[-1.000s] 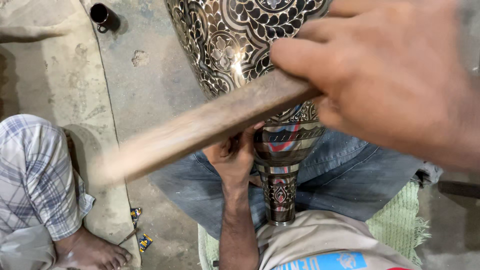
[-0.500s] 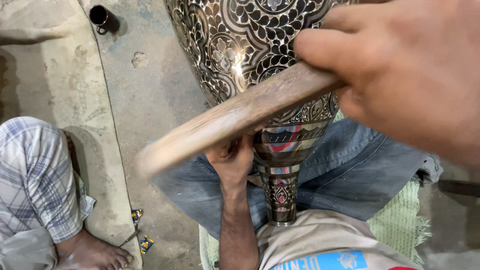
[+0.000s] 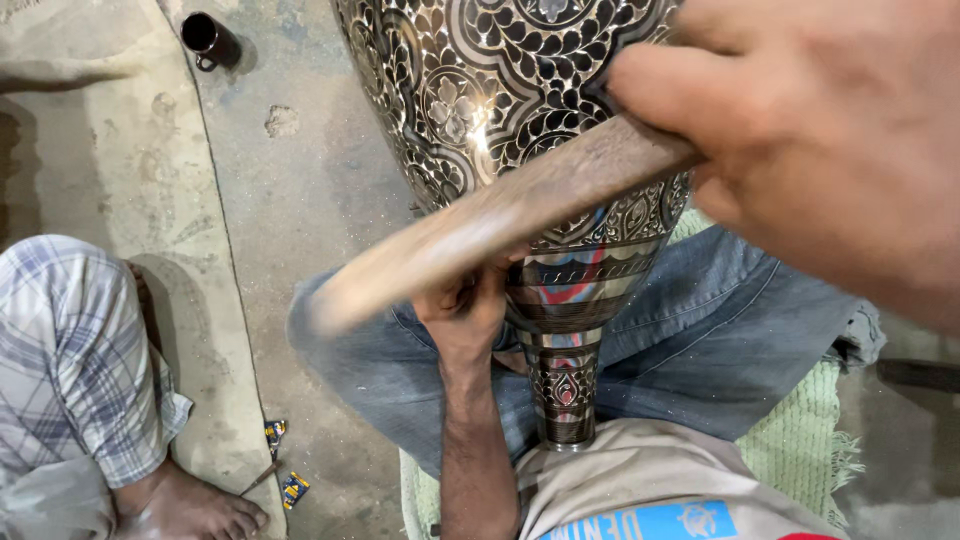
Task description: The person sits cross-legged on the floor and uses a chisel and wooden mallet to engrave intricate floral patterns onto a large metal vase. They repeatedly strike the chisel to create detailed designs on the vase's surface.
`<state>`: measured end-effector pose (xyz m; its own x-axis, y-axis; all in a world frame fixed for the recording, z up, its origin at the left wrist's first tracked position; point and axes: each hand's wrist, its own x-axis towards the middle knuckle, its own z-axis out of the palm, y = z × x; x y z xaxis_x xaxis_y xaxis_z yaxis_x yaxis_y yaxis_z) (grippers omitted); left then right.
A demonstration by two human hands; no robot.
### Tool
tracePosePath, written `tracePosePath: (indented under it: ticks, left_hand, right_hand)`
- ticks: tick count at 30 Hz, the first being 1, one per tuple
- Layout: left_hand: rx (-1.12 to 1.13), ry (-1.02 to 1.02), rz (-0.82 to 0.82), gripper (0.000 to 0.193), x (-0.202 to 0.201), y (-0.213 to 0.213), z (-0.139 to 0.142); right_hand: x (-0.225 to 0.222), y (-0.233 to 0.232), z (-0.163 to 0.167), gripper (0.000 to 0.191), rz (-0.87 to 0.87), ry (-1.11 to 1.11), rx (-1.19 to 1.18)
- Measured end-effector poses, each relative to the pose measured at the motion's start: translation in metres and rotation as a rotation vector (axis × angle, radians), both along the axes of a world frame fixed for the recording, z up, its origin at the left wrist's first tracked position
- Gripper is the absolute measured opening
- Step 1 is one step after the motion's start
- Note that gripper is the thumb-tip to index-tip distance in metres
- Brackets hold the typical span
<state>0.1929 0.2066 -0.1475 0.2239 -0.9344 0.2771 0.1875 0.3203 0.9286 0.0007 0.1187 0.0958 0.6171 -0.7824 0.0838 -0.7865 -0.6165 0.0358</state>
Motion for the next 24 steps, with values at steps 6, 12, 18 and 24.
tracePosePath:
  ticks: [6,12,18,24]
  left_hand:
    - [0.039,-0.045,0.066,0.026,0.001,0.005,-0.013]
    - [-0.027,0.123,0.213,0.032,0.005,-0.018,0.013]
    - [-0.111,-0.080,-0.475,0.026,0.043,-0.056,0.067]
    - [-0.303,-0.605,-0.724,0.039,0.032,-0.077,0.092]
  right_hand:
    - [-0.005,0.002,0.002,0.038,0.062,0.017,-0.049]
    - [-0.045,0.017,-0.025,0.034,-0.168,0.071,0.037]
    - [-0.098,0.055,-0.074,0.046,-0.414,-0.373,0.382]
    - [-0.104,0.122,-0.092,0.072,-0.565,-0.727,0.426]
